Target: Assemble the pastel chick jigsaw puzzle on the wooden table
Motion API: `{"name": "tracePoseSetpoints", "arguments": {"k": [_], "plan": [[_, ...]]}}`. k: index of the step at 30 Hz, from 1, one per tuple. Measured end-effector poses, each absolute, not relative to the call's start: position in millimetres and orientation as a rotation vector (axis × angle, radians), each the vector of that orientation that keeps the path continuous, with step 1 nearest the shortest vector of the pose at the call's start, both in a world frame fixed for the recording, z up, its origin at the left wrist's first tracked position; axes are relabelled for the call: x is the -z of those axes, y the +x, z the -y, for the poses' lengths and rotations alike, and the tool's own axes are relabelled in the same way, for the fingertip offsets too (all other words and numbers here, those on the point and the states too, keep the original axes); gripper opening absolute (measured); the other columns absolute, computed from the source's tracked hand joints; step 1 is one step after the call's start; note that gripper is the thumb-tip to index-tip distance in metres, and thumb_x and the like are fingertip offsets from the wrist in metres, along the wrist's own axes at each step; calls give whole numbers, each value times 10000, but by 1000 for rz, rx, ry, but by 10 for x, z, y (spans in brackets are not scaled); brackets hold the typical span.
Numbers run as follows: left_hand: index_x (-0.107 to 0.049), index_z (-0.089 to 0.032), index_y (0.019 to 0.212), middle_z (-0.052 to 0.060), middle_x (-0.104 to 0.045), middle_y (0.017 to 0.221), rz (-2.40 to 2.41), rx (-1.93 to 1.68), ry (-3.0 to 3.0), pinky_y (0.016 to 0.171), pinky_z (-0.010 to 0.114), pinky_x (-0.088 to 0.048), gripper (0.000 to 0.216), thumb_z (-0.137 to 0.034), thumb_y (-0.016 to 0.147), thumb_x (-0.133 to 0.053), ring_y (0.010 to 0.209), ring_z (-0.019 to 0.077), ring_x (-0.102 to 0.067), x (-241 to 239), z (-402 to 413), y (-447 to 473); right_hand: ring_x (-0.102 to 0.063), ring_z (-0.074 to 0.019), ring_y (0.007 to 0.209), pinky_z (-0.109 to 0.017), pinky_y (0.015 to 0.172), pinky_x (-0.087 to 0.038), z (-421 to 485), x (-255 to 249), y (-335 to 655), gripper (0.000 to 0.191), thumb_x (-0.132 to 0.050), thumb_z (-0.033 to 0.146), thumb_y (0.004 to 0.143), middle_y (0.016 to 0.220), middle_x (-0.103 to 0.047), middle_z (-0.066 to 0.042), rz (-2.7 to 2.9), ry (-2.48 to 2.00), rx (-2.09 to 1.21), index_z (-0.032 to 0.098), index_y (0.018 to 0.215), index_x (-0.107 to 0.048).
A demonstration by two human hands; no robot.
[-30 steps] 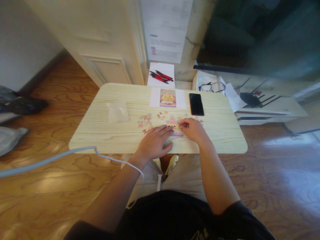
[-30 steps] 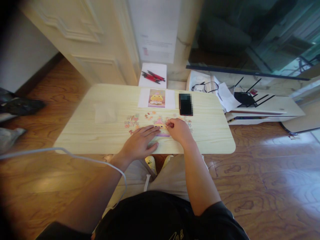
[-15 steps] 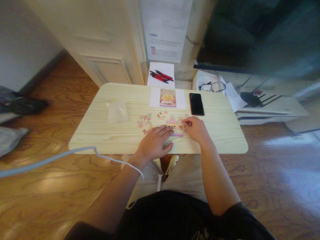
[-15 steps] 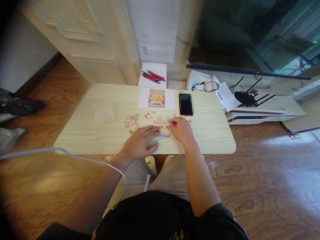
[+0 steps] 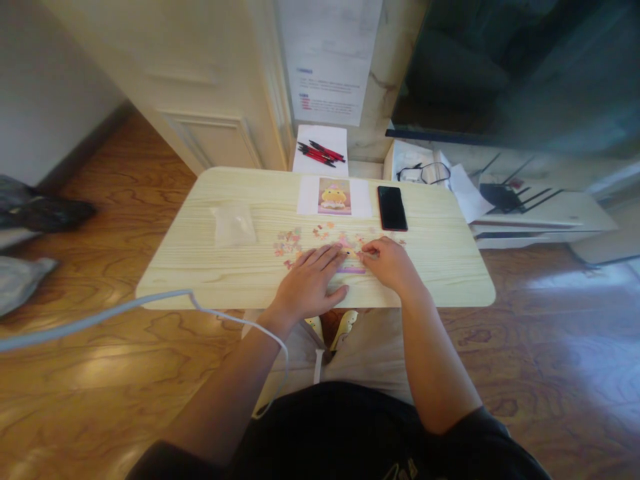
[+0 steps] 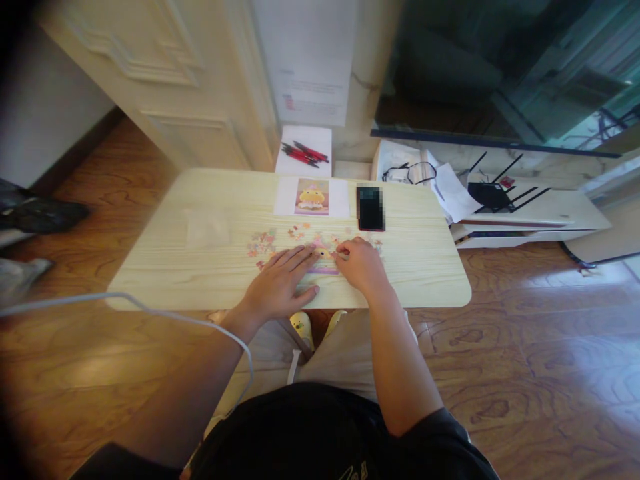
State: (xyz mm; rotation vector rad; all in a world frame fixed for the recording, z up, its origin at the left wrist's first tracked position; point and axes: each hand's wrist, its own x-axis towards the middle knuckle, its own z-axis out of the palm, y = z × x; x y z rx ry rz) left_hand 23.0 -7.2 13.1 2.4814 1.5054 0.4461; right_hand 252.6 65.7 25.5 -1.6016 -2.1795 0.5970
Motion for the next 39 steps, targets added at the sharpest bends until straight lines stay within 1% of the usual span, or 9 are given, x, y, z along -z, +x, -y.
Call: {"name": "tracePoseSetpoints", "arguments": {"k": [5, 9, 15, 20, 26, 31, 34, 36, 39], "plan": [[-483, -260, 1570, 79, -436, 1670, -1519, -442, 2494, 1317, 541, -256, 658, -525, 971, -550, 1561, 307, -373, -106, 26, 248, -684, -213, 986, -330, 930, -499, -632, -295, 2516, 169, -710, 356, 958, 1053, -715, -85, 2230, -1621, -563, 212, 987, -794], [-514, -264, 1552, 72, -440, 1669, -1519, -460, 2499, 1316, 543, -265, 643, -512, 961, -566, 1562, 316, -371, -108, 8, 292, -681, -220, 1009, -336, 950, -491, -612, -315, 2485, 172, -717, 362, 949, 1067, -710, -85, 2236, -1648, -536, 216, 1001, -790], [-561, -289, 1517, 46, -449, 1665, -1507, -470, 2483, 1313, 528, -285, 593, -502, 963, -568, 1560, 310, -378, -123, 5, 315, -673, -222, 974, -328, 906, -486, -573, -317, 2377, 119, -674, 259, 948, 1032, -714, -83, 2226, -1688, -477, 203, 968, -777], [-582, -276, 1500, 56, -465, 1654, -1498, -473, 2475, 1306, 520, -306, 582, -489, 959, -576, 1543, 311, -404, -144, 9, 311, -664, -214, 944, -324, 890, -488, -633, -267, 2331, 103, -672, 242, 934, 1031, -717, -100, 2182, -1760, -565, 178, 951, -751], [-569, -277, 1511, 54, -459, 1658, -1513, -484, 2463, 1309, 518, -300, 599, -490, 951, -584, 1543, 308, -403, -156, 16, 319, -656, -236, 986, -354, 918, -490, -651, -211, 2311, 97, -664, 249, 932, 1041, -716, -112, 2161, -1806, -582, 176, 957, -724], [-569, -289, 1509, 42, -463, 1655, -1518, -488, 2464, 1306, 515, -308, 592, -494, 954, -577, 1545, 306, -401, -147, 23, 320, -646, -231, 1069, -364, 988, -489, -636, -175, 2340, 186, -663, 209, 929, 1119, -691, -100, 2191, -1678, -529, 191, 1107, -715], [-577, -289, 1502, 41, -473, 1649, -1525, -495, 2465, 1305, 512, -311, 587, -496, 952, -577, 1543, 304, -407, -143, 22, 324, -640, -243, 1116, -377, 1029, -473, -651, -190, 2353, 131, -669, 228, 934, 1109, -687, -103, 2233, -1644, -540, 188, 1042, -732], [-578, -294, 1501, 39, -478, 1645, -1524, -500, 2462, 1306, 511, -311, 587, -496, 950, -582, 1544, 302, -405, -147, 22, 325, -646, -242, 1097, -371, 1006, -481, -666, -209, 2362, 123, -684, 237, 927, 1105, -696, -106, 2231, -1648, -564, 179, 1028, -724], [-576, -304, 1503, 32, -468, 1653, -1523, -505, 2454, 1305, 516, -308, 592, -497, 944, -595, 1547, 300, -402, -158, 29, 327, -669, -217, 984, -342, 910, -503, -693, -239, 2393, 111, -676, 213, 920, 1042, -731, -80, 2186, -1674, -663, 188, 1023, -709]]}}
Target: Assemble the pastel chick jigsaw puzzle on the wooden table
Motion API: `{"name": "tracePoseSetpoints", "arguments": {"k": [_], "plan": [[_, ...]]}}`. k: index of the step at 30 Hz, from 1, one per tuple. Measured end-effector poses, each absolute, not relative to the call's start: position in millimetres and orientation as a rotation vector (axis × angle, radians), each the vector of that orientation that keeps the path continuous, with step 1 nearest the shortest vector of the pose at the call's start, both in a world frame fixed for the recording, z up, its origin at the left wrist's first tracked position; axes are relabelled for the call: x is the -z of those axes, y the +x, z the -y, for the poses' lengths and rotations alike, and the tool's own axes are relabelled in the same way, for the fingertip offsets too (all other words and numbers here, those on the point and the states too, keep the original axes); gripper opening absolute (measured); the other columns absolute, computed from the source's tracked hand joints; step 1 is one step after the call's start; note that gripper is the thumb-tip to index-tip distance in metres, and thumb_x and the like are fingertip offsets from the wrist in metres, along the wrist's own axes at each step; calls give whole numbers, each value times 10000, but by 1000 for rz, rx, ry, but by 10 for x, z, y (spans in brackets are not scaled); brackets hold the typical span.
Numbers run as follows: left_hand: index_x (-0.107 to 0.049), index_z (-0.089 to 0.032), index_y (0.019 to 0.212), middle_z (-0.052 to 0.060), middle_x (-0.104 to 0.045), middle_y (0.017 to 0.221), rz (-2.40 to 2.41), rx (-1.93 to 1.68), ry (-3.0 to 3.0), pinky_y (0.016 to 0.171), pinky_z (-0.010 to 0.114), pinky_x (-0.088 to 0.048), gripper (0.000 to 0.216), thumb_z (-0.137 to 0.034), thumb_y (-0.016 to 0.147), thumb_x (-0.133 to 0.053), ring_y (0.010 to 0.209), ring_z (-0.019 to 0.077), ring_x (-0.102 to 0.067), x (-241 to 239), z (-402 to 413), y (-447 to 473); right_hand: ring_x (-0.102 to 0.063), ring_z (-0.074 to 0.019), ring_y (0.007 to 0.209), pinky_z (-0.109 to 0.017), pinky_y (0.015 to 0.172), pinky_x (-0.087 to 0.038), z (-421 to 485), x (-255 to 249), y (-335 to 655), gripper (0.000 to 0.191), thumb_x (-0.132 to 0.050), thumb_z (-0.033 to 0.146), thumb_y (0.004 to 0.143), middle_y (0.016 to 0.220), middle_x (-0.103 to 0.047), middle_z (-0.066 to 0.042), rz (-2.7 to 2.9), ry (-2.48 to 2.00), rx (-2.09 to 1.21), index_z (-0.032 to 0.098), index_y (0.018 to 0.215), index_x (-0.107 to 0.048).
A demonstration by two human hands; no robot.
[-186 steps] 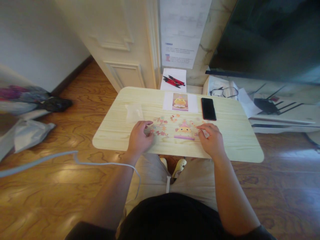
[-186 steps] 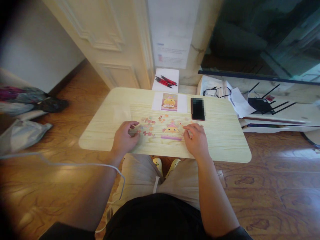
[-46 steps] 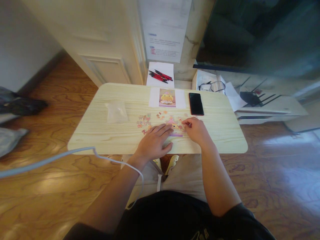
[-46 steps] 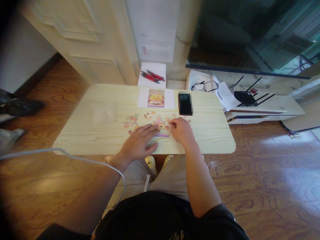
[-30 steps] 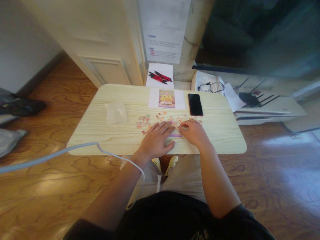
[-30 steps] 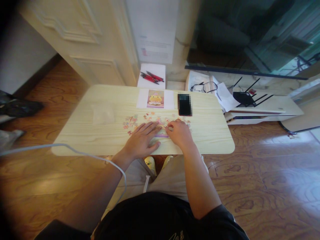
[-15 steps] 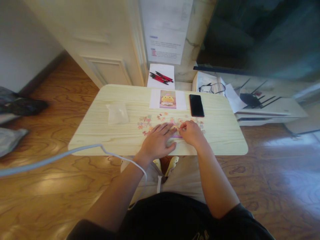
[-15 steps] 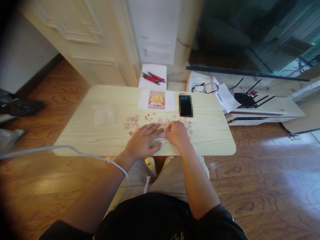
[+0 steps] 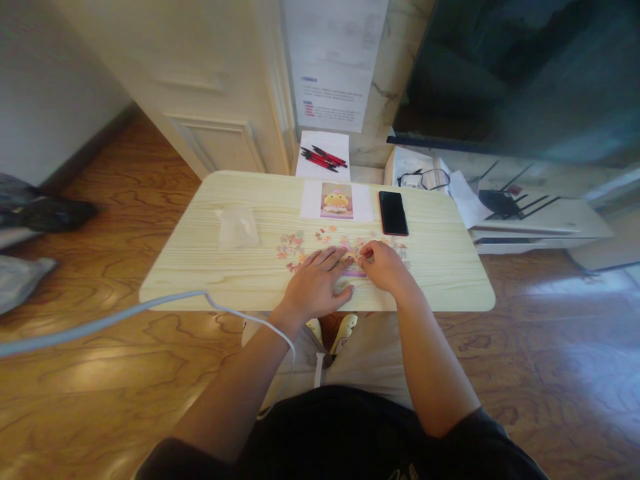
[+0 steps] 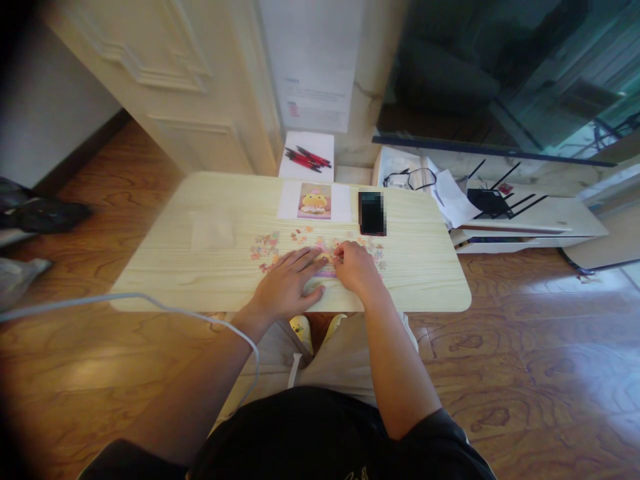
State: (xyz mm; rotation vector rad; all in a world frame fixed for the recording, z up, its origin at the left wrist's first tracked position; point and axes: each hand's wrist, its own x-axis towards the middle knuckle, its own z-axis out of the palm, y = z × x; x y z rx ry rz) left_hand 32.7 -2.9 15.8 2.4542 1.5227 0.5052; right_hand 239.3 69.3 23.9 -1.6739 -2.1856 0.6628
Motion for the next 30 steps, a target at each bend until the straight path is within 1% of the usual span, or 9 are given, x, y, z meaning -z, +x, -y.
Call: {"name": "tracePoseSetpoints", "arguments": {"k": [3, 5, 8, 12, 17, 20, 26, 30], "plan": [[-588, -292, 1492, 37, -472, 1650, -1546, -520, 2442, 1303, 513, -308, 579, -500, 952, -585, 1546, 298, -402, -163, 49, 325, -676, -199, 883, -322, 838, -505, -731, -257, 2443, 96, -669, 179, 907, 960, -756, -50, 2112, -1720, -715, 203, 989, -711], [-596, -282, 1485, 44, -480, 1644, -1563, -534, 2434, 1296, 515, -318, 575, -503, 954, -581, 1543, 300, -405, -157, 62, 321, -681, -192, 865, -315, 828, -506, -760, -256, 2464, 99, -673, 169, 900, 963, -767, -44, 2085, -1717, -724, 209, 978, -718], [-607, -279, 1475, 52, -492, 1635, -1564, -551, 2428, 1275, 526, -343, 573, -501, 946, -593, 1533, 306, -416, -142, 73, 313, -692, -181, 868, -303, 825, -512, -790, -233, 2450, 117, -684, 163, 895, 986, -778, -37, 2063, -1664, -751, 215, 991, -725], [-636, -277, 1442, 58, -513, 1619, -1563, -560, 2431, 1251, 527, -368, 539, -496, 952, -586, 1519, 307, -435, -139, 74, 309, -698, -184, 869, -300, 813, -517, -793, -191, 2375, 102, -720, 185, 885, 959, -782, -29, 2030, -1605, -769, 213, 983, -729], [-656, -297, 1417, 54, -532, 1604, -1577, -544, 2428, 1223, 541, -391, 514, -509, 954, -586, 1506, 312, -450, -164, 77, 317, -696, -188, 853, -308, 821, -521, -776, -193, 2317, 127, -679, 153, 885, 946, -788, -28, 2050, -1609, -765, 226, 956, -755], [-656, -292, 1419, 57, -528, 1607, -1584, -549, 2422, 1224, 539, -391, 516, -505, 954, -585, 1502, 311, -456, -172, 82, 320, -698, -191, 849, -312, 822, -521, -773, -217, 2328, 126, -697, 158, 878, 942, -791, -29, 2070, -1620, -755, 226, 959, -765], [-649, -286, 1429, 48, -527, 1608, -1598, -566, 2411, 1240, 529, -380, 516, -491, 960, -579, 1506, 306, -453, -170, 86, 328, -696, -190, 884, -319, 878, -521, -786, -214, 2365, 113, -731, 183, 883, 985, -779, -48, 2133, -1632, -693, 221, 978, -778], [-655, -273, 1421, 57, -535, 1601, -1620, -575, 2412, 1246, 532, -372, 506, -478, 966, -571, 1506, 308, -453, -160, 84, 325, -695, -189, 879, -313, 864, -519, -791, -218, 2379, 100, -746, 186, 876, 981, -781, -43, 2127, -1634, -692, 223, 959, -787]]}}
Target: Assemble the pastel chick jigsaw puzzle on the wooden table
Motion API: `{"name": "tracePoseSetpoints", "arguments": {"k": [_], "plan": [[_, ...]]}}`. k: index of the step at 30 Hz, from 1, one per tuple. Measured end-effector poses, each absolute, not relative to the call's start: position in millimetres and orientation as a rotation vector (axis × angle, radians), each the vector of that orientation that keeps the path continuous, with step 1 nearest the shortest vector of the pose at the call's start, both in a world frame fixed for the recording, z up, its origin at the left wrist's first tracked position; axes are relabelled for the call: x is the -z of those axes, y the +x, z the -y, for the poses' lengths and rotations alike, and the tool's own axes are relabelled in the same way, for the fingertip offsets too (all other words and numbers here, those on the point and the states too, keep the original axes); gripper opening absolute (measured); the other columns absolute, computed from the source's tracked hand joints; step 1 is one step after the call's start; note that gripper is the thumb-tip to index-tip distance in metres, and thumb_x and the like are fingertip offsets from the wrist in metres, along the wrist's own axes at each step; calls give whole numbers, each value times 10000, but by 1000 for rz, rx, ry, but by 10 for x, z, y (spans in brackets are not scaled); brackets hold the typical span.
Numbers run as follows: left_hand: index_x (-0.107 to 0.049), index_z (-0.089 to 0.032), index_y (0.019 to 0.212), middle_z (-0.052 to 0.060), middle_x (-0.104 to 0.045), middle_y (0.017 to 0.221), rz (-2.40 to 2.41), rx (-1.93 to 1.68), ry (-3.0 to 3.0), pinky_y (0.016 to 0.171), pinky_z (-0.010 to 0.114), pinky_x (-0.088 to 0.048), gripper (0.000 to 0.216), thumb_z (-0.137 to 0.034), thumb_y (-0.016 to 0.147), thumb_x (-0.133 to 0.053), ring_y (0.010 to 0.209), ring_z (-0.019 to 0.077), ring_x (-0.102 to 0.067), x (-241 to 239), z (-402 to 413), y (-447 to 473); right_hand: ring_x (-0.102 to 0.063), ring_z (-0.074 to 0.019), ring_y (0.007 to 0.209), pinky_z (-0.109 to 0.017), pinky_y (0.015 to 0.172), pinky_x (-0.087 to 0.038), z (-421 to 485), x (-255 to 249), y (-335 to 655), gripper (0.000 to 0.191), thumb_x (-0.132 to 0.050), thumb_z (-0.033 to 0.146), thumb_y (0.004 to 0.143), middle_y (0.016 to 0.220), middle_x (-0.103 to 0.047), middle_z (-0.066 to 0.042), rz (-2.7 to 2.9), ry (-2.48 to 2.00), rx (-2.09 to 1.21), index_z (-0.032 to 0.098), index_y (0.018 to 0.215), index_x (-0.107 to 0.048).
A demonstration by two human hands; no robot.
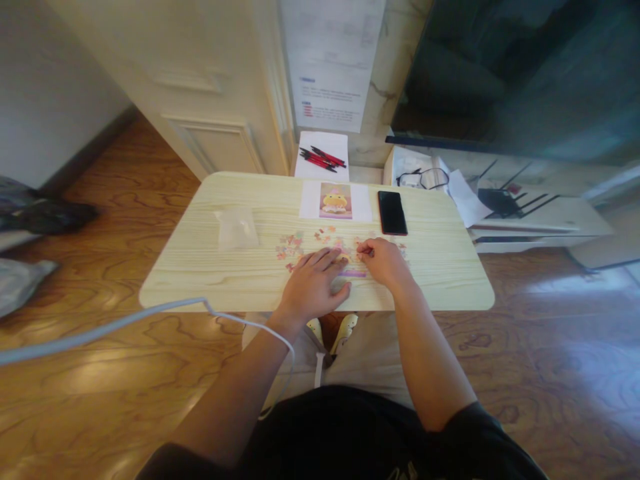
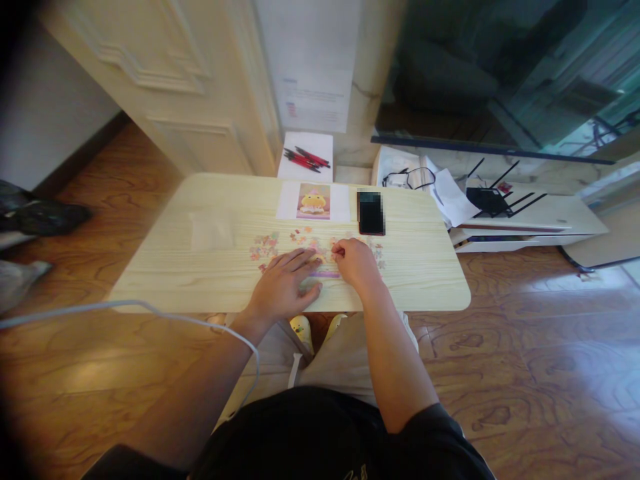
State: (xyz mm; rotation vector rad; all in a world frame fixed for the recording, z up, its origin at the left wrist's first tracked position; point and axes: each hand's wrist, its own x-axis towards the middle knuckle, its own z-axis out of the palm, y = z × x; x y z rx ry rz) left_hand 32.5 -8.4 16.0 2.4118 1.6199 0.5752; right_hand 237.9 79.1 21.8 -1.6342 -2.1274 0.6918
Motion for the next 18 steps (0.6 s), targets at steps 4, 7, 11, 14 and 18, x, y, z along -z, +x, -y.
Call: {"name": "tracePoseSetpoints", "arguments": {"k": [4, 7, 11, 14, 18], "plan": [[-649, -248, 1414, 74, -540, 1594, -1617, -588, 2412, 1245, 529, -373, 510, -466, 959, -576, 1507, 308, -450, -165, 82, 319, -685, -185, 837, -313, 838, -513, -794, -264, 2468, 95, -717, 218, 902, 963, -789, -32, 2069, -1623, -675, 233, 948, -799], [-620, -244, 1438, 79, -548, 1584, -1603, -618, 2401, 1252, 522, -369, 536, -454, 946, -591, 1503, 306, -455, -178, 76, 319, -670, -179, 822, -306, 818, -513, -821, -299, 2613, 154, -663, 230, 932, 979, -781, -45, 1996, -1621, -621, 223, 996, -803], [-622, -248, 1430, 80, -567, 1563, -1586, -625, 2396, 1254, 514, -372, 534, -450, 936, -603, 1496, 308, -464, -178, 57, 318, -655, -182, 804, -312, 801, -514, -870, -332, 2837, 208, -642, 228, 921, 984, -774, -58, 1926, -1671, -583, 216, 1044, -810], [-632, -235, 1414, 83, -575, 1555, -1579, -613, 2403, 1255, 512, -373, 525, -455, 938, -598, 1493, 304, -467, -165, 44, 313, -652, -189, 806, -323, 806, -516, -886, -345, 2983, 222, -636, 241, 916, 962, -772, -57, 1906, -1692, -575, 219, 1045, -815], [-632, -231, 1414, 75, -560, 1573, -1587, -591, 2416, 1261, 510, -365, 523, -458, 944, -591, 1503, 296, -456, -143, 34, 314, -655, -200, 814, -342, 818, -514, -875, -337, 3174, 222, -633, 270, 915, 961, -768, -65, 1860, -1721, -518, 213, 1028, -816]]}}
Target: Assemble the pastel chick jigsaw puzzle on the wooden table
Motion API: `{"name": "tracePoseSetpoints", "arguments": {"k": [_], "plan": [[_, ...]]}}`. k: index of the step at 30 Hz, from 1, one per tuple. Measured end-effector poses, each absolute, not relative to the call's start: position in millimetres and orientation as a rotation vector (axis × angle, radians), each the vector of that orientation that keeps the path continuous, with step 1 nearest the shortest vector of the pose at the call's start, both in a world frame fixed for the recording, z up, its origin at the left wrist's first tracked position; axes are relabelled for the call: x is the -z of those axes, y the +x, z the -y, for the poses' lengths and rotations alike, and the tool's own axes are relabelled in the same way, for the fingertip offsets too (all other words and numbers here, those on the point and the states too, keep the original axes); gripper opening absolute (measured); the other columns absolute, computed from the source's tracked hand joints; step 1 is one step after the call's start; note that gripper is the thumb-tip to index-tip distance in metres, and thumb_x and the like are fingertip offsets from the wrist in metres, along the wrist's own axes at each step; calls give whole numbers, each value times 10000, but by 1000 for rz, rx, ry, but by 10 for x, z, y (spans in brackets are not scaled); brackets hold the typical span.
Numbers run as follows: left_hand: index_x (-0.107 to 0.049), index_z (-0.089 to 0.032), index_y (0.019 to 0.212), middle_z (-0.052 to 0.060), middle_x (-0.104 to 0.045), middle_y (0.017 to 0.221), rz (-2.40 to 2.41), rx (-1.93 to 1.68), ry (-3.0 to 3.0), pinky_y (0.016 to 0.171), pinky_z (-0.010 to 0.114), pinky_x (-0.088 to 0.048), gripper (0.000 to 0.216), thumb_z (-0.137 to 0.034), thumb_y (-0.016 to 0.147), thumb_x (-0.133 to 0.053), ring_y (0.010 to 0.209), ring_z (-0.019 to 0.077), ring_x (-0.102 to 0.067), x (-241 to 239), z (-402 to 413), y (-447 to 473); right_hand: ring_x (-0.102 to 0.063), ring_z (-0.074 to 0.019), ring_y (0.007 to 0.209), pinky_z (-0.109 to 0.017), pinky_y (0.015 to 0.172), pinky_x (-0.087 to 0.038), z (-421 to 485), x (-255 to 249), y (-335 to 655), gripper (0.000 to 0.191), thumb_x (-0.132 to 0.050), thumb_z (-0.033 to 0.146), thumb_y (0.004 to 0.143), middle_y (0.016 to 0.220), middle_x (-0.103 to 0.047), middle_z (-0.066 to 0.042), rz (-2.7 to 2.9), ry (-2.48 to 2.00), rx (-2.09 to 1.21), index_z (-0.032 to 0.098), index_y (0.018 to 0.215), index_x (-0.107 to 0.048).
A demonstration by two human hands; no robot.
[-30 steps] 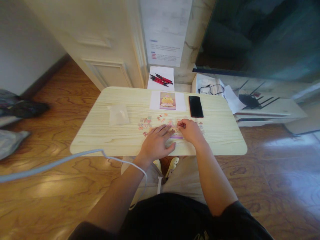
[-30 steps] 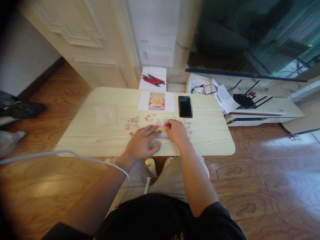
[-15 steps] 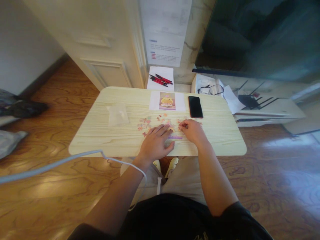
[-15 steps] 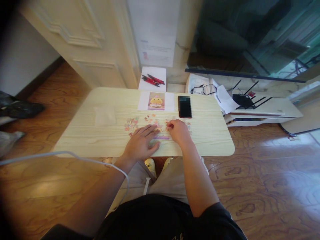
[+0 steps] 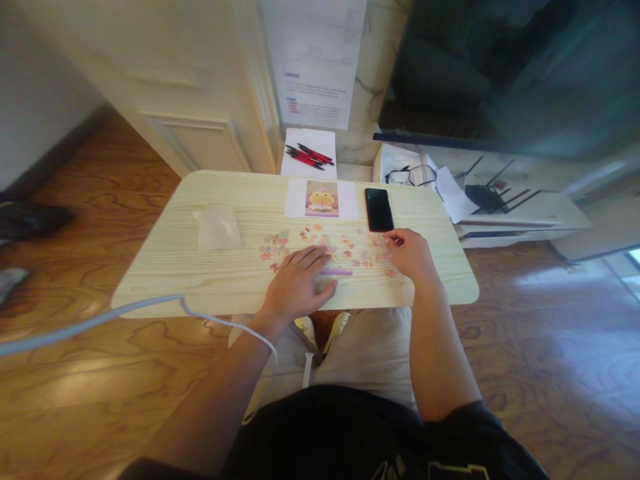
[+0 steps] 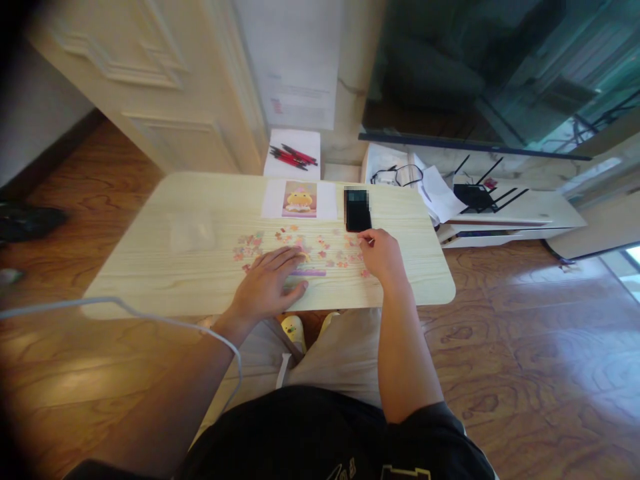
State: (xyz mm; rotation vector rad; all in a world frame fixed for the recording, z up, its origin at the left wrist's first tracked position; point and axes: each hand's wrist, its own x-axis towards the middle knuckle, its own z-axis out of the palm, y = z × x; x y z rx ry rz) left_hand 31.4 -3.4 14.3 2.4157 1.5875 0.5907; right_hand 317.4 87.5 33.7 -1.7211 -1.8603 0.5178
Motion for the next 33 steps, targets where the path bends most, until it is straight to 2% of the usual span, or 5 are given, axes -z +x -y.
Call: {"name": "tracePoseSetpoints", "arguments": {"k": [12, 21, 28, 33], "plan": [[-598, -236, 1446, 84, -545, 1589, -1627, -576, 2442, 1264, 523, -347, 538, -456, 955, -582, 1516, 304, -444, -125, 30, 343, -660, -203, 853, -343, 864, -521, -802, -277, 3477, 219, -622, 243, 914, 996, -772, -67, 1838, -1752, -480, 211, 1021, -810], [-597, -235, 1439, 84, -558, 1575, -1622, -618, 2437, 1230, 531, -382, 539, -456, 947, -598, 1498, 322, -464, -93, 25, 330, -671, -185, 902, -318, 932, -515, -807, -320, 2987, 194, -653, 180, 926, 1068, -758, -54, 2057, -1570, -511, 214, 1042, -805], [-571, -221, 1446, 82, -592, 1532, -1624, -709, 2399, 1221, 507, -397, 545, -459, 956, -595, 1437, 309, -517, -73, 29, 306, -672, -202, 922, -318, 901, -515, -885, -352, 2652, 159, -657, 213, 956, 1073, -731, -85, 2157, -1632, -519, 204, 1025, -800], [-617, -235, 1400, 80, -612, 1506, -1637, -717, 2379, 1192, 533, -417, 501, -455, 950, -608, 1416, 329, -526, -80, 42, 309, -669, -195, 919, -317, 895, -503, -922, -291, 2552, 171, -643, 189, 962, 1073, -723, -73, 2205, -1616, -539, 227, 1013, -801]]}}
